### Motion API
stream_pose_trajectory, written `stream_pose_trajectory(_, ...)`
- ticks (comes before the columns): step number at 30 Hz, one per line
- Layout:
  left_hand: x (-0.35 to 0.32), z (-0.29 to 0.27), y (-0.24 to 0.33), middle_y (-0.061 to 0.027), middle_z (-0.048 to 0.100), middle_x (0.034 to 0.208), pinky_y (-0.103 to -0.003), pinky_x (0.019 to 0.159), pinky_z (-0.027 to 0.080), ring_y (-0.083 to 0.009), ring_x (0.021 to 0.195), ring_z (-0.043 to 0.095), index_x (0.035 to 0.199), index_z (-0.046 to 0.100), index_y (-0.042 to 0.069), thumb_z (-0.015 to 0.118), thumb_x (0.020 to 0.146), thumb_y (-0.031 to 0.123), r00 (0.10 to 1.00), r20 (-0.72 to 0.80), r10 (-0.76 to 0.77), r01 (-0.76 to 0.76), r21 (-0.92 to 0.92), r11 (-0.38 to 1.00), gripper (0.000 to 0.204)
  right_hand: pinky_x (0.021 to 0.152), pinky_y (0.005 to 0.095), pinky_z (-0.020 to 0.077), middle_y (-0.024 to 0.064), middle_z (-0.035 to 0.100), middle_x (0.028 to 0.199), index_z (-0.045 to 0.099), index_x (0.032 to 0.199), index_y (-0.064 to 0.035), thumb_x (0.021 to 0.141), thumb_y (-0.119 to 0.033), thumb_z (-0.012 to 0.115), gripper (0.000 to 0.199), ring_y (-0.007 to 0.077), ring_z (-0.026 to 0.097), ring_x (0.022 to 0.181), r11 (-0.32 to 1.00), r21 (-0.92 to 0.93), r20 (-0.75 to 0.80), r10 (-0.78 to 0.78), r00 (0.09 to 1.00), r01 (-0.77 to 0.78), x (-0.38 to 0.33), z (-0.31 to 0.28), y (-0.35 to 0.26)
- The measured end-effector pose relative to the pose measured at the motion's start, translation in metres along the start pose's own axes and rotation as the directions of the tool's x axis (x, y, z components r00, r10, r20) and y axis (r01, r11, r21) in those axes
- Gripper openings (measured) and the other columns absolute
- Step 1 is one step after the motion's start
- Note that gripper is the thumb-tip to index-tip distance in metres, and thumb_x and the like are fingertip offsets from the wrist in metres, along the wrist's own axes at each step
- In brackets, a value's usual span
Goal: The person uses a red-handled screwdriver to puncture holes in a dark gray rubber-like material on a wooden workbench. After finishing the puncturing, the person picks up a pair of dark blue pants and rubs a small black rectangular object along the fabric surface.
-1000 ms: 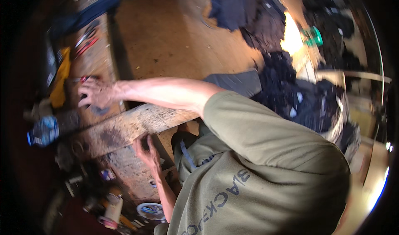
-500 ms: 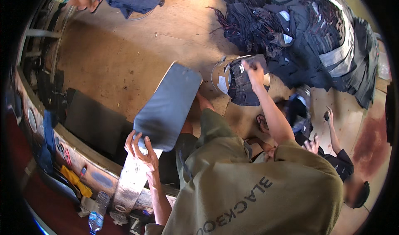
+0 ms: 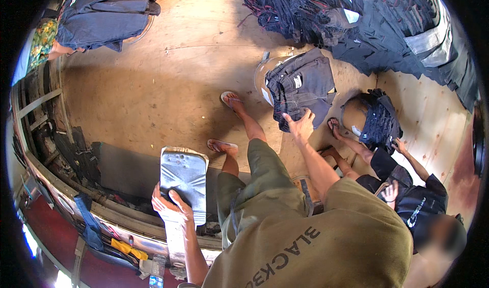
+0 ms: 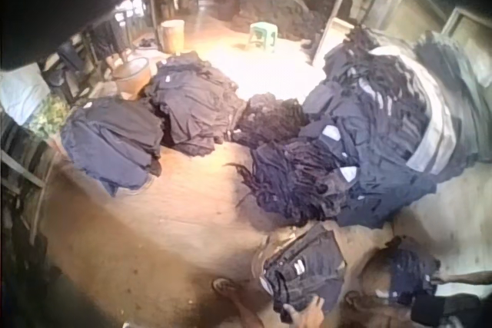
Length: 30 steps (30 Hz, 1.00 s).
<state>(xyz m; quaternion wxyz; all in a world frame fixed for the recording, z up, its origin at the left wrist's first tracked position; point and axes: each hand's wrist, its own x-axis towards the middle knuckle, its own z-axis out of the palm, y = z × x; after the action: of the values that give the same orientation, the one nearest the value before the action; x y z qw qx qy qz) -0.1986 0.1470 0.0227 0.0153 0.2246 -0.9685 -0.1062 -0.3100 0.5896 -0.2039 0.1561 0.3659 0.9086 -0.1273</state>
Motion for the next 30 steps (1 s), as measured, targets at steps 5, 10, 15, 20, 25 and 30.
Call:
stream_pose_trajectory(5,-0.003,0.0,0.001,-0.0269,0.063,0.13,-0.056,0.11,0.043,-0.046,0.121,0.059,0.139,0.059,-0.006,0.046,0.116,0.041,0.996,0.053,-0.073,0.073,-0.005,0.997,0.054,0.097,0.0561,0.0596,0.0273,0.078,0.118,0.062,0.137,0.0007,0.08,-0.058,0.089,0.087,0.0479,0.074,0.111,0.971,-0.132,0.294,-0.152,0.943,0.198,0.056,0.019,0.025)
stream_pose_trajectory(10,0.029,-0.012,0.022,-0.0243,0.063,0.139,-0.053,0.113,0.046,-0.0408,0.131,0.06,0.138,0.06,-0.005,0.067,0.109,0.015,0.995,-0.052,-0.087,0.069,-0.278,0.958,0.036,0.098,0.0529,0.0588,0.0294,0.079,0.109,0.073,0.127,0.0029,0.081,-0.043,0.085,0.066,0.0463,0.076,0.106,0.944,-0.069,0.195,-0.303,0.933,0.321,0.053,-0.055,0.0)
stream_pose_trajectory(15,0.122,-0.026,0.089,-0.0198,0.062,0.149,-0.052,0.118,0.045,-0.04,0.138,0.058,0.142,0.063,0.003,0.083,0.095,0.012,0.976,-0.097,0.196,-0.218,-0.348,0.912,0.052,0.09,0.0549,0.0604,0.0291,0.078,0.094,0.074,0.108,0.0027,0.082,-0.04,0.081,0.05,0.0481,0.076,0.095,0.763,-0.054,0.367,-0.585,0.723,0.644,0.023,-0.207,-0.099)
stream_pose_trajectory(20,0.195,-0.014,0.186,-0.0185,0.057,0.158,-0.053,0.126,0.04,-0.0424,0.148,0.05,0.146,0.066,0.017,0.095,0.076,0.018,0.789,0.1,0.606,-0.505,-0.455,0.734,0.076,0.081,0.0558,0.0602,0.0276,0.075,0.087,0.073,0.105,0.0019,0.079,-0.033,0.08,0.044,0.0486,0.074,0.085,0.386,0.158,0.356,-0.881,0.312,0.909,-0.063,-0.272,-0.227)
stream_pose_trajectory(25,0.233,0.0,0.156,-0.0112,0.069,0.125,-0.052,0.11,0.048,-0.0383,0.128,0.062,0.119,0.07,0.012,0.079,0.072,0.004,0.59,0.501,0.633,-0.416,-0.483,0.771,0.049,0.076,0.0531,0.0607,0.0248,0.075,0.088,0.069,0.113,0.0006,0.076,-0.031,0.084,0.051,0.0455,0.075,0.084,0.333,0.253,0.348,-0.907,0.236,0.908,-0.096,-0.259,-0.274)
stream_pose_trajectory(30,0.242,0.025,0.102,-0.0094,0.065,0.103,-0.049,0.097,0.047,-0.0358,0.11,0.061,0.104,0.062,0.01,0.073,0.069,-0.004,0.721,0.32,0.614,-0.446,-0.464,0.766,0.04,0.081,0.0545,0.0617,0.0224,0.079,0.108,0.062,0.136,-0.0051,0.07,-0.037,0.095,0.08,0.0429,0.078,0.092,0.444,0.109,0.466,-0.813,0.349,0.889,-0.099,-0.162,-0.257)
